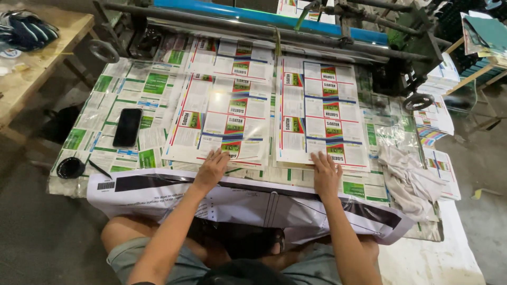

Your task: The person sits on the floor and sorts printed paper sheets on a table. They pick up sheets, separate them, and place them into neat stacks using both hands.

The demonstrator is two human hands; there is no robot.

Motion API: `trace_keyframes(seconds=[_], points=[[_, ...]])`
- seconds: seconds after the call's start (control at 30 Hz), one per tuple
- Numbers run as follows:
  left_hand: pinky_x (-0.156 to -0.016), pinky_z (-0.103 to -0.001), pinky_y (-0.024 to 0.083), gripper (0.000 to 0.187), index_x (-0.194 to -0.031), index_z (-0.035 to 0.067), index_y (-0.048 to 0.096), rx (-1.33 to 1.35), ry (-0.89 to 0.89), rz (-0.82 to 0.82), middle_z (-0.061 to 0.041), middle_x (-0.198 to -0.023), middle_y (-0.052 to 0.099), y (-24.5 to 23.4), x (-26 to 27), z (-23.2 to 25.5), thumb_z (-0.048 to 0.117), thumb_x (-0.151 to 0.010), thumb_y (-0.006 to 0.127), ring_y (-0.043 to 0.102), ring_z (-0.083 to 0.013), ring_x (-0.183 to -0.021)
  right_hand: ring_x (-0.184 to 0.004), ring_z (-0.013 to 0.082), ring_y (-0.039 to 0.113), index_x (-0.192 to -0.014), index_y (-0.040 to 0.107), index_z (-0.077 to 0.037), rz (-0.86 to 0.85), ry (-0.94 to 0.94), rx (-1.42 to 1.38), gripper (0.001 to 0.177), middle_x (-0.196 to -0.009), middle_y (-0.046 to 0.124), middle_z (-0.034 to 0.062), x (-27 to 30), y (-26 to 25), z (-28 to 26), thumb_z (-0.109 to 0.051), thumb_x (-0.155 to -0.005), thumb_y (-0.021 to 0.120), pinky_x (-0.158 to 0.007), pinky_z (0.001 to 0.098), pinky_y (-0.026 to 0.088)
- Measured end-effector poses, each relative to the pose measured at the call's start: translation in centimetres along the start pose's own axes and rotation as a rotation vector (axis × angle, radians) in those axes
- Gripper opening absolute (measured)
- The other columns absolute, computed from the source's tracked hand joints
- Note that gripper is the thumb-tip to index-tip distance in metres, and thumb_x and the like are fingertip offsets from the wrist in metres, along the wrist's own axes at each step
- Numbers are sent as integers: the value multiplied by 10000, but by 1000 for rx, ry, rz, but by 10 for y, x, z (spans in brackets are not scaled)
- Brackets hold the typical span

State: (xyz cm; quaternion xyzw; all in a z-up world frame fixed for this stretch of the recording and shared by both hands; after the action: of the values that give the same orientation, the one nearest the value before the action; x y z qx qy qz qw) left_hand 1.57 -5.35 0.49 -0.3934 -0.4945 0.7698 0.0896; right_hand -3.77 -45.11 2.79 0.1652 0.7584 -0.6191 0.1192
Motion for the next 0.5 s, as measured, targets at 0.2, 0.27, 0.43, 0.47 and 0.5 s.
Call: trace_keyframes(seconds=[0.2,0.27,0.43,0.47,0.5], points=[[-1134,-509,429,205,-1118,45,625,112,-130,80,-125,-1301,677,-25,-5,10,147,-941,640,594,-359,-1296,-1446,302,450,-1446,588,-307,-41,3,2,435,-1538,544,41,-28,11,10,-200,-1028,536,-1148,613,273],[-1132,-507,423,213,-1104,47,625,127,-146,79,-124,-1300,680,-30,-7,9,161,-926,653,590,-355,-1296,-1452,307,444,-1453,584,-309,-29,-16,1,440,-1545,538,40,-40,16,12,-203,-1029,532,-1152,614,274],[-1148,-497,412,201,-1069,76,634,156,-176,72,-98,-1308,687,-29,-9,7,171,-896,668,585,-328,-1315,-1461,305,438,-1460,569,-325,-65,-3,-10,436,-1552,524,43,-62,24,18,-227,-1037,525,-1154,618,280],[-1148,-497,412,201,-1069,76,634,151,-179,74,-98,-1308,687,-28,-7,6,171,-896,668,585,-328,-1315,-1461,305,438,-1460,569,-325,-64,-8,-13,436,-1552,524,43,-67,29,21,-227,-1037,525,-1154,618,280],[-1147,-493,412,217,-1097,80,645,139,-171,74,-98,-1310,686,-27,-7,6,164,-897,663,586,-326,-1313,-1467,304,429,-1466,561,-326,-73,-12,-13,447,-1561,514,44,-74,33,25,-232,-1031,518,-1157,626,273]])
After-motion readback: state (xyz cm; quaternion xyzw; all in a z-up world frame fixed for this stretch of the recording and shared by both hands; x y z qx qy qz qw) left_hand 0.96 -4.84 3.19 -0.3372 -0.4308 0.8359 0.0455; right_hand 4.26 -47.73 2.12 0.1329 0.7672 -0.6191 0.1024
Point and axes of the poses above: each hand's wrist, its own x-axis away from the middle knuckle, its own y-axis out of the palm, z = x × y, the point moved 5 cm from there along -x, towards the middle knuckle
